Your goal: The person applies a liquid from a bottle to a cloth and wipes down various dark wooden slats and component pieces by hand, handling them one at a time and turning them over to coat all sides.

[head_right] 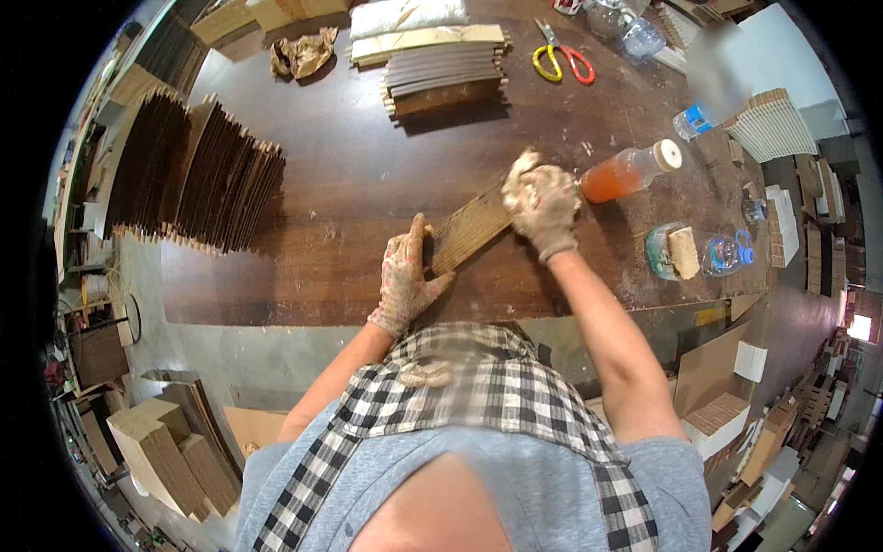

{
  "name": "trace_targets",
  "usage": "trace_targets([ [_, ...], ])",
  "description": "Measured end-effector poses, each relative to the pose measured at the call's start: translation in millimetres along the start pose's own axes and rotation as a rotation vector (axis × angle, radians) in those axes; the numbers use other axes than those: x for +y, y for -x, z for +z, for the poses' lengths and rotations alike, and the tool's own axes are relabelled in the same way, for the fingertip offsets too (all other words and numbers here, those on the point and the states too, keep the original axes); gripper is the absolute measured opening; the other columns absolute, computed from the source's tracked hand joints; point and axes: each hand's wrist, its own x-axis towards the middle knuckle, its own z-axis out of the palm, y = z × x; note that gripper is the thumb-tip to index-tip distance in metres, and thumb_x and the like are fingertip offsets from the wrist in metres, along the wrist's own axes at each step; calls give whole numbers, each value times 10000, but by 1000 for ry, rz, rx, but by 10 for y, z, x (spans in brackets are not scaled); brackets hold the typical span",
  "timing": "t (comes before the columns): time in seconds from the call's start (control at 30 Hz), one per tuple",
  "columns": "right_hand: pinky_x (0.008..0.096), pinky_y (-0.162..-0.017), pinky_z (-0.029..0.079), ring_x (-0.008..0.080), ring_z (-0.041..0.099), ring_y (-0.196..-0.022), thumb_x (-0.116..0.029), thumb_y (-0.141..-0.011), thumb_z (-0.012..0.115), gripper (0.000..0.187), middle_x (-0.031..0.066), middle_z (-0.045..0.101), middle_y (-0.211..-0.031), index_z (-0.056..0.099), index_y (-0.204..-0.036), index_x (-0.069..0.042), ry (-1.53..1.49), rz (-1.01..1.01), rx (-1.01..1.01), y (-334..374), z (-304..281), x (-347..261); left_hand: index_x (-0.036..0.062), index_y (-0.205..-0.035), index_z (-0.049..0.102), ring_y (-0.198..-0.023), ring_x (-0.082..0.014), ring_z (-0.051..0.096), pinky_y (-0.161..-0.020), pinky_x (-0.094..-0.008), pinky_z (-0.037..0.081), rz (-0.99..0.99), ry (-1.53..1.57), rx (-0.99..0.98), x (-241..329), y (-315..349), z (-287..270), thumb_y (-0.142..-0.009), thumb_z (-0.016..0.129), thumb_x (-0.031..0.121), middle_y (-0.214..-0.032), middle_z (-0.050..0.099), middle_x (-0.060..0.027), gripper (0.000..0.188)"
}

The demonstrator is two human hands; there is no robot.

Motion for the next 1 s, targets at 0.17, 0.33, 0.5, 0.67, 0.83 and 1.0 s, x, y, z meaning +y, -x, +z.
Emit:
trace_targets([
  [0.17, 442, -778, 469, 255, 606, -900, -306, -904, 586, 212, 101, 649, -966, 638, -915, -101, -213, -284, -98, 242, 110, -892, -16, -1557, 306, -1137, -359, 562, -1007, -481, 451, -13, -7, -29, -37, 127, -80, -675, 871, 210, -1271, 623, -159, 1072],
  [0.33, 457, -827, 452, 299, 561, -1000, -211, -871, 663, 131, 99, 628, -995, 618, -941, -111, 30, 241, -145, 443, -3, 314, 8, -1507, 394, -1202, -366, 533, -1038, -482, 417, 11, -133, -128, 79, 104, -211, -672, 871, 239, -1351, 568, -168, 989],
  [0.5, 457, -940, 463, 350, 571, -1080, -92, -820, 706, 176, 120, 639, -1099, 655, -988, -83, -17, 193, 14, 897, -149, 415, 71, -1422, 511, -1248, -355, 509, -1047, -503, 405, 2, -322, -222, 381, -169, -190, -756, 817, 347, -1353, 542, -142, 783],
  [0.67, 476, -944, 441, 350, 553, -1081, -142, -838, 686, 177, 139, 626, -1107, 655, -1004, -91, -78, 175, 18, 932, -126, 404, 59, -1366, 567, -1216, -345, 521, -1047, -470, 418, -21, -259, -205, 349, -381, -263, -791, 789, 329, -1294, 567, -132, 673],
  [0.83, 475, -947, 445, 349, 557, -1061, -113, -819, 705, 172, 122, 628, -1094, 654, -979, -74, -114, 184, -47, 957, -139, 480, 65, -1335, 596, -1188, -348, 550, -1058, -469, 424, -45, -387, 98, 314, -618, -1491, -742, 818, 203, -1266, 595, -162, 649],
  [1.0, 467, -942, 450, 340, 563, -1064, -89, -806, 712, 170, 126, 630, -1093, 659, -965, -63, -114, 181, -20, 970, -75, 504, 99, -1265, 659, -1220, -319, 561, -1077, -456, 417, 9, -789, 395, 10, -761, -2891, -752, 834, 185, -1268, 637, -104, 549],
])
